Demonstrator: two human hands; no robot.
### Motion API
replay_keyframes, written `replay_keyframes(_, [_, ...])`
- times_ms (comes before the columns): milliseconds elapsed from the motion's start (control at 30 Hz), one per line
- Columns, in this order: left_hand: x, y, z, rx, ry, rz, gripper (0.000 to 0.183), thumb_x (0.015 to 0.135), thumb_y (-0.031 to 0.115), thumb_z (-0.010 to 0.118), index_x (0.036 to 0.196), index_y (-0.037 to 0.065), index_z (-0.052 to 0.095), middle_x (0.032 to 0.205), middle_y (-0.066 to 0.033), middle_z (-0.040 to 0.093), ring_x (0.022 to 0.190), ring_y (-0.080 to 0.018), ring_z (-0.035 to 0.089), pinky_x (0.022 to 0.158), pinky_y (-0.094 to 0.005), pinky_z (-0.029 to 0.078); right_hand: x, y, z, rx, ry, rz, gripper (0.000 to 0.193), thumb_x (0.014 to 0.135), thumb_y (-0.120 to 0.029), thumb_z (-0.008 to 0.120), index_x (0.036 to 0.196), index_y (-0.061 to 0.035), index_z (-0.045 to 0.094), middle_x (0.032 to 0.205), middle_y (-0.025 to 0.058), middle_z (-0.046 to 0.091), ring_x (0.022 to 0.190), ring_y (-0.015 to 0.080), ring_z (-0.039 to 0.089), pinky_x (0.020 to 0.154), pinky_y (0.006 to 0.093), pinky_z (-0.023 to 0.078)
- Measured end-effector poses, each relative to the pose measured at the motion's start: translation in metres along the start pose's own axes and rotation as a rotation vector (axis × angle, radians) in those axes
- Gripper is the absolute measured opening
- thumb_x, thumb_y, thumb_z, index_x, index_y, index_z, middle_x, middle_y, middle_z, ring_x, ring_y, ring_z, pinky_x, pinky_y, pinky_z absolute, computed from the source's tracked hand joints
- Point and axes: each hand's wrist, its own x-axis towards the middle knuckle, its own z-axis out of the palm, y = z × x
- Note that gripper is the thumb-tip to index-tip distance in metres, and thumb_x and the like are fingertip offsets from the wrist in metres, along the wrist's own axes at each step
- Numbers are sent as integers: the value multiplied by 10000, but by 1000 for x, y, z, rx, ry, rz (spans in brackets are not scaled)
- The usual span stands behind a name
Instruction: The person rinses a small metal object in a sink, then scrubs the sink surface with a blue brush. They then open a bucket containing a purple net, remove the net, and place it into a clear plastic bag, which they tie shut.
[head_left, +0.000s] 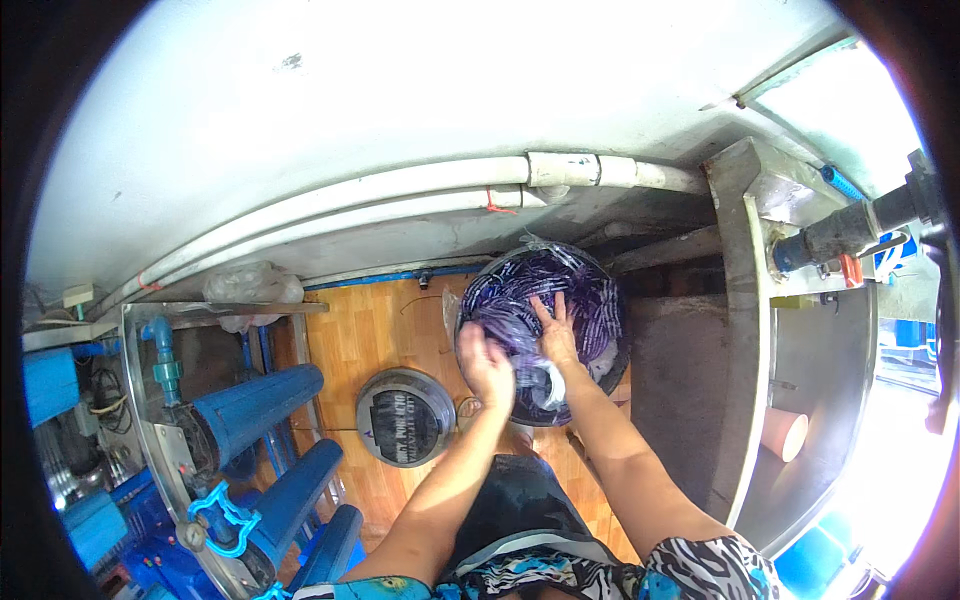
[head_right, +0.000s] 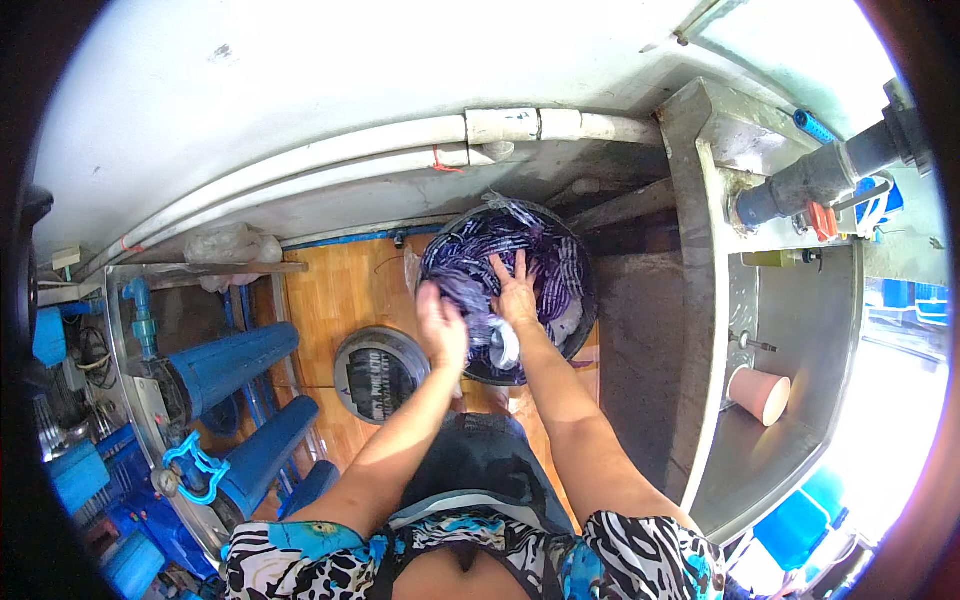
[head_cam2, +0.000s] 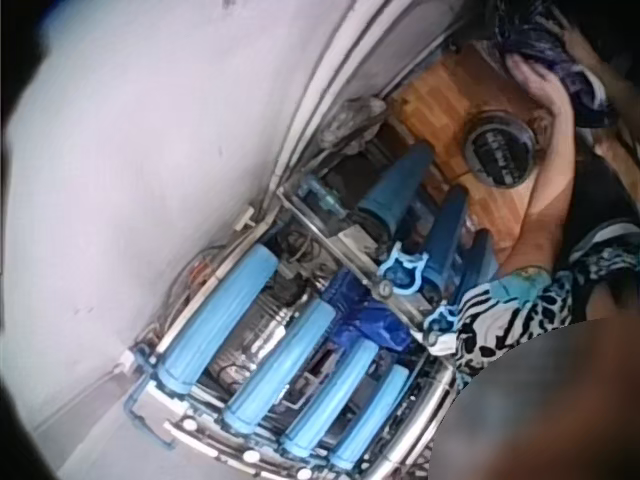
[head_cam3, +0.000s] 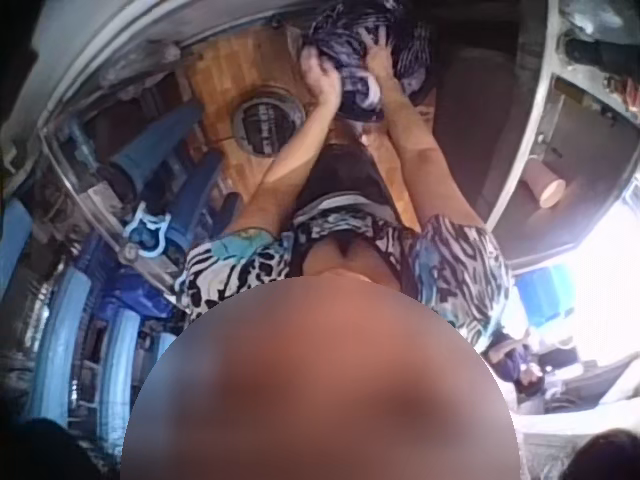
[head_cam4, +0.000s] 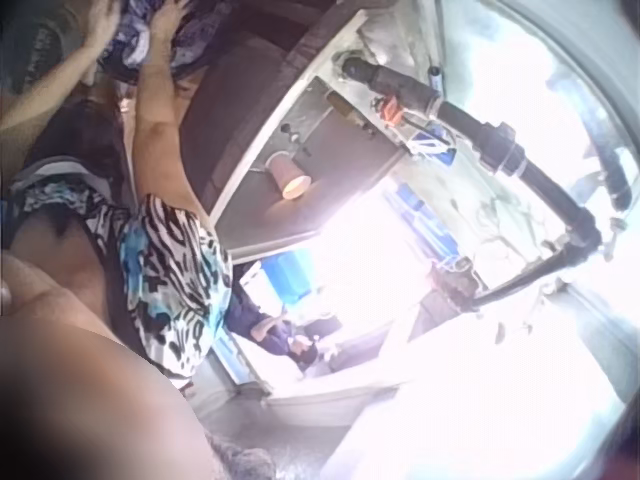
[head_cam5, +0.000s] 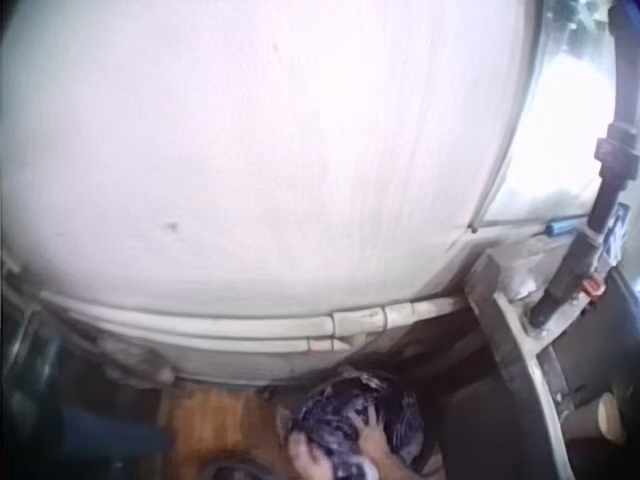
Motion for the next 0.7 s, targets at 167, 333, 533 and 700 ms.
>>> replay_keyframes(167, [-10, 24, 33, 366, -371, 20, 545, 791, 155, 534, 1305, -16, 469, 1504, -189, 243, 1394, -408, 185, 1097, -521, 257, 5, 19, -27, 999, -169, 77, 593, 767, -241, 677, 1319, -75, 533, 1437, 207, 396, 1414, 295, 201, 1142, 381, 174])
replay_keyframes(333, [1, 3, 52, 376, -575, 37, 694, 800, 291, 583, 1403, 26, 365, 1464, -227, 270, 1366, -436, 229, 1089, -525, 265, -16, 18, -39, 563, -372, 75, 1052, 557, -573, 808, 1441, -195, 380, 1542, 256, -37, 1420, 428, -43, 1146, 481, 124])
replay_keyframes(533, [52, -22, 12, 137, -930, 282, 220, 723, 216, 671, 878, 69, 726, 1199, -242, 575, 1098, -361, 569, 1022, -417, 385, -10, 51, 10, 298, -436, -110, 1071, 497, -533, 852, 1425, -256, 394, 1511, 290, -155, 1379, 538, -31, 1123, 547, 178])
replay_keyframes(700, [61, 28, -30, 262, -572, 79, 186, 666, 151, 709, 835, 74, 731, 964, -221, 663, 901, -372, 640, 853, -417, 501, -10, 42, 53, -339, -305, -154, 886, 711, -346, 709, 1468, -359, 250, 1522, 259, -6, 1360, 547, 92, 1079, 607, 245])
